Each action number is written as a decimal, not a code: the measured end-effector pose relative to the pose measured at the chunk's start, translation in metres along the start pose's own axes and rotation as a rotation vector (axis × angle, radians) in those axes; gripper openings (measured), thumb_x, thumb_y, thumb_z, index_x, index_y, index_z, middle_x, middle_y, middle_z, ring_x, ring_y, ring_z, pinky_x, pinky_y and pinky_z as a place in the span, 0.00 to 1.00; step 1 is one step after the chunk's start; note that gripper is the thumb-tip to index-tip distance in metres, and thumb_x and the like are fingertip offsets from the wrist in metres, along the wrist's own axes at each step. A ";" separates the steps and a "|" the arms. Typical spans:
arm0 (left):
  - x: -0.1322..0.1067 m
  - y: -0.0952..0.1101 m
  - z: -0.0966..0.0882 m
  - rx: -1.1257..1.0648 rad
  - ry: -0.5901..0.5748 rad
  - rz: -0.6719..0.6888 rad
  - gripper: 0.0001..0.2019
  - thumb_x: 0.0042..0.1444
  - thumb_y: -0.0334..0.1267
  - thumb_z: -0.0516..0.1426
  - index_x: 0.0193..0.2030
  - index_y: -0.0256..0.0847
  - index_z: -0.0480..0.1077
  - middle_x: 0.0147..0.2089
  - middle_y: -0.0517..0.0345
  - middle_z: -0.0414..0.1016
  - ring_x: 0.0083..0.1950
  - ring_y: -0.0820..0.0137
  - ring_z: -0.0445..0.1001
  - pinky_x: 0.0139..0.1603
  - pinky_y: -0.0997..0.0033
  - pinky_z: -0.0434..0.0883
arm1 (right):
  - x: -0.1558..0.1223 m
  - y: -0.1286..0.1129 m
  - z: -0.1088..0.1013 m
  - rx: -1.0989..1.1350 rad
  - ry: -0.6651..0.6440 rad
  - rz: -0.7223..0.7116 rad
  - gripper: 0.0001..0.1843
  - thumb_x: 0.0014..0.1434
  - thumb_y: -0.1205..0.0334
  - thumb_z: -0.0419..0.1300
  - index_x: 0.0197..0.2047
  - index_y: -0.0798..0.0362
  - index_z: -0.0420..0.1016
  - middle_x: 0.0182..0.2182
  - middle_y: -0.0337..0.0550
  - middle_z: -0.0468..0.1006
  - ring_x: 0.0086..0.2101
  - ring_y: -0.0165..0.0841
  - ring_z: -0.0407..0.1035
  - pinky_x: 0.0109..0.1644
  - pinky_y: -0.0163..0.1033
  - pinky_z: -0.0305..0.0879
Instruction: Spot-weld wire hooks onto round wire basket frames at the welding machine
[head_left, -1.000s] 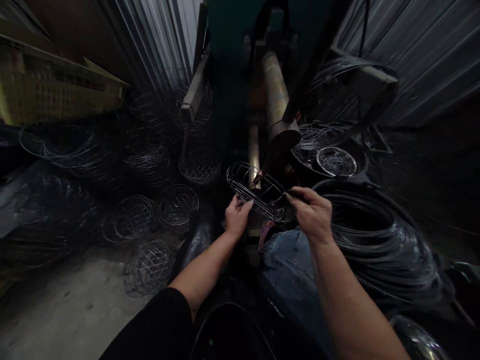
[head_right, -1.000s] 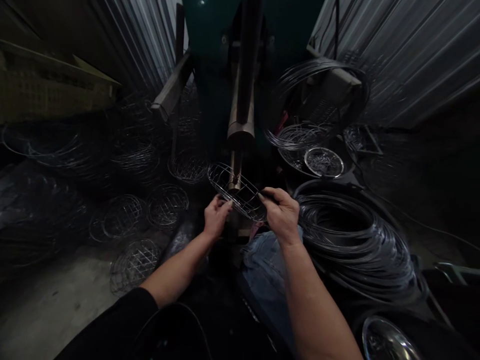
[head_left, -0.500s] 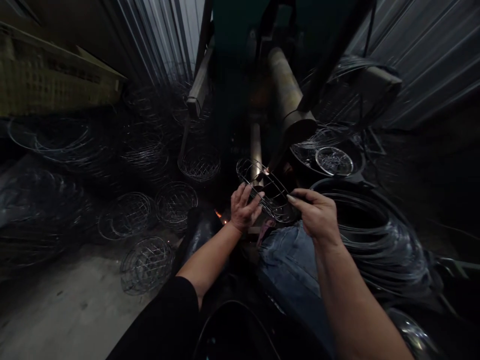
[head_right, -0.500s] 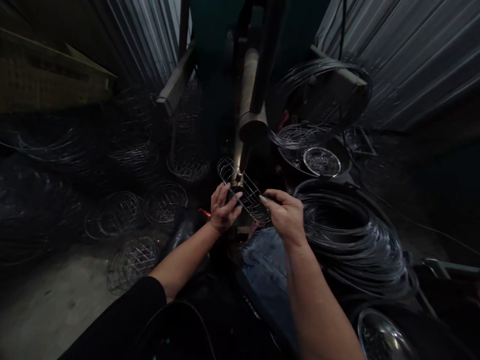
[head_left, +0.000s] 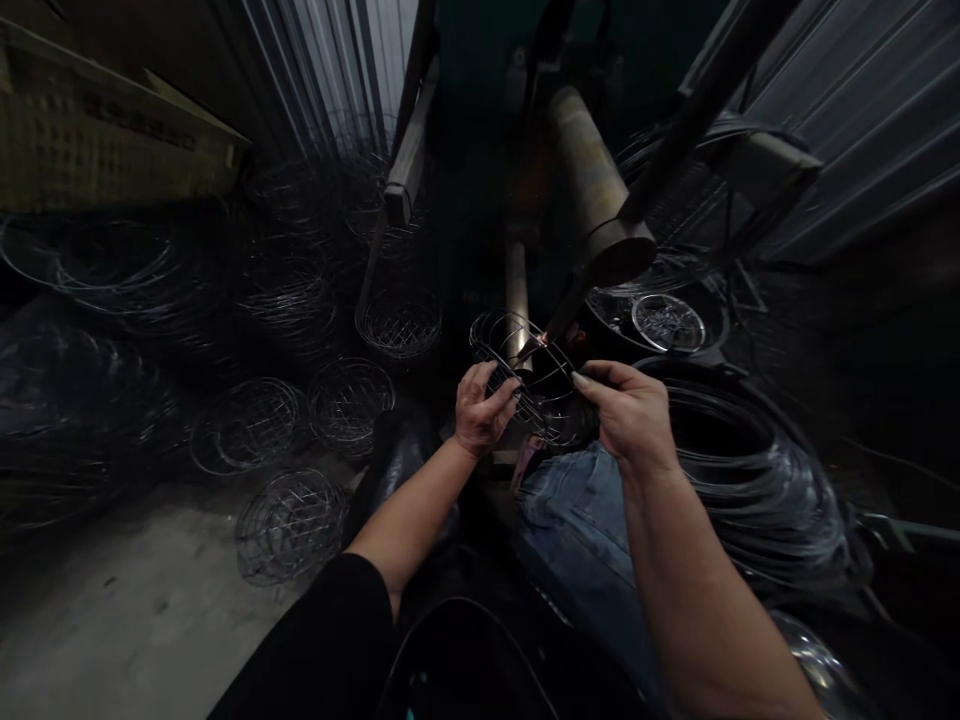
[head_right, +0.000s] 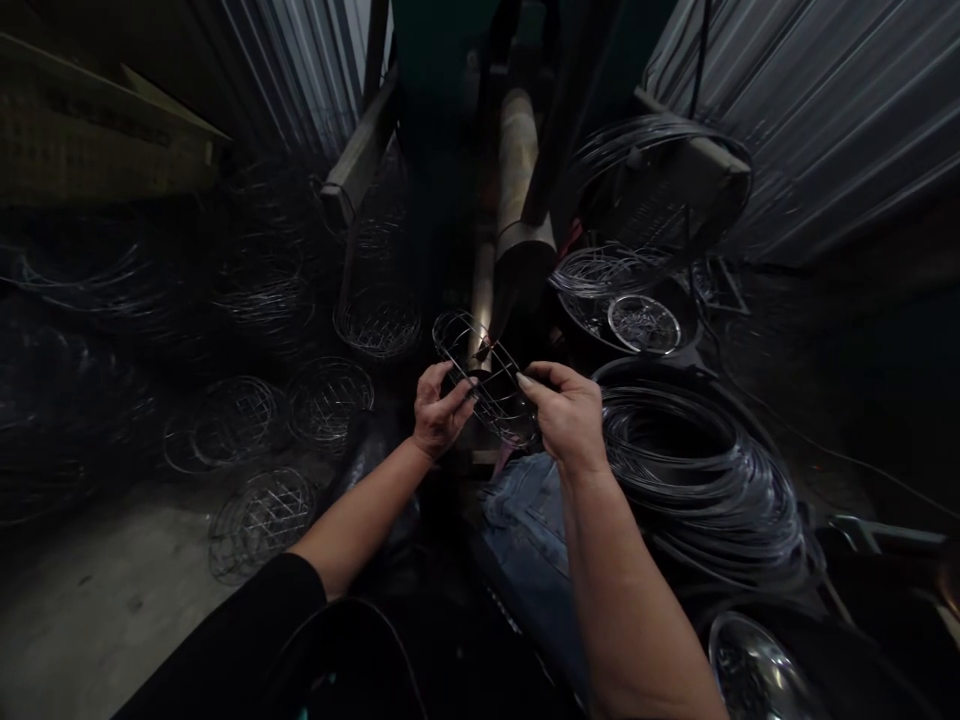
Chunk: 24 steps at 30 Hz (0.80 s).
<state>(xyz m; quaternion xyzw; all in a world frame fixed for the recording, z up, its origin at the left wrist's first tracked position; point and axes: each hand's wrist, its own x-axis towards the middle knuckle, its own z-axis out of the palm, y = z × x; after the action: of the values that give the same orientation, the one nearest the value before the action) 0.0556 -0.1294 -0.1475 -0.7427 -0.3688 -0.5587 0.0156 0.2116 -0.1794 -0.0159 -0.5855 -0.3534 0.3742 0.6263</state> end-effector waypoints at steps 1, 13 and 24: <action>0.000 0.000 -0.001 0.008 -0.007 -0.009 0.11 0.56 0.39 0.59 0.46 0.48 0.75 0.55 0.50 0.65 0.59 0.60 0.63 0.57 0.57 0.66 | 0.000 0.000 0.000 -0.002 0.003 -0.002 0.12 0.35 0.63 0.72 0.26 0.54 0.79 0.21 0.37 0.73 0.23 0.28 0.64 0.26 0.33 0.60; 0.009 0.005 0.003 -0.100 -0.048 0.039 0.13 0.59 0.40 0.57 0.49 0.39 0.72 0.49 0.47 0.73 0.54 0.60 0.70 0.54 0.57 0.70 | -0.007 -0.004 -0.023 -0.143 -0.125 0.058 0.16 0.38 0.56 0.73 0.32 0.52 0.82 0.27 0.41 0.79 0.27 0.32 0.70 0.32 0.38 0.67; 0.009 0.006 0.002 -0.296 -0.053 -0.110 0.14 0.59 0.35 0.58 0.51 0.38 0.70 0.49 0.48 0.73 0.53 0.65 0.72 0.55 0.62 0.72 | -0.008 0.008 -0.030 -0.256 -0.133 -0.075 0.11 0.43 0.58 0.70 0.32 0.52 0.82 0.27 0.40 0.79 0.30 0.35 0.72 0.36 0.40 0.68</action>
<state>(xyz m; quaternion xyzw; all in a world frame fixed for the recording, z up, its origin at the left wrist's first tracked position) 0.0613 -0.1278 -0.1380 -0.7300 -0.3231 -0.5871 -0.1344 0.2333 -0.2005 -0.0258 -0.6208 -0.4605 0.3405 0.5353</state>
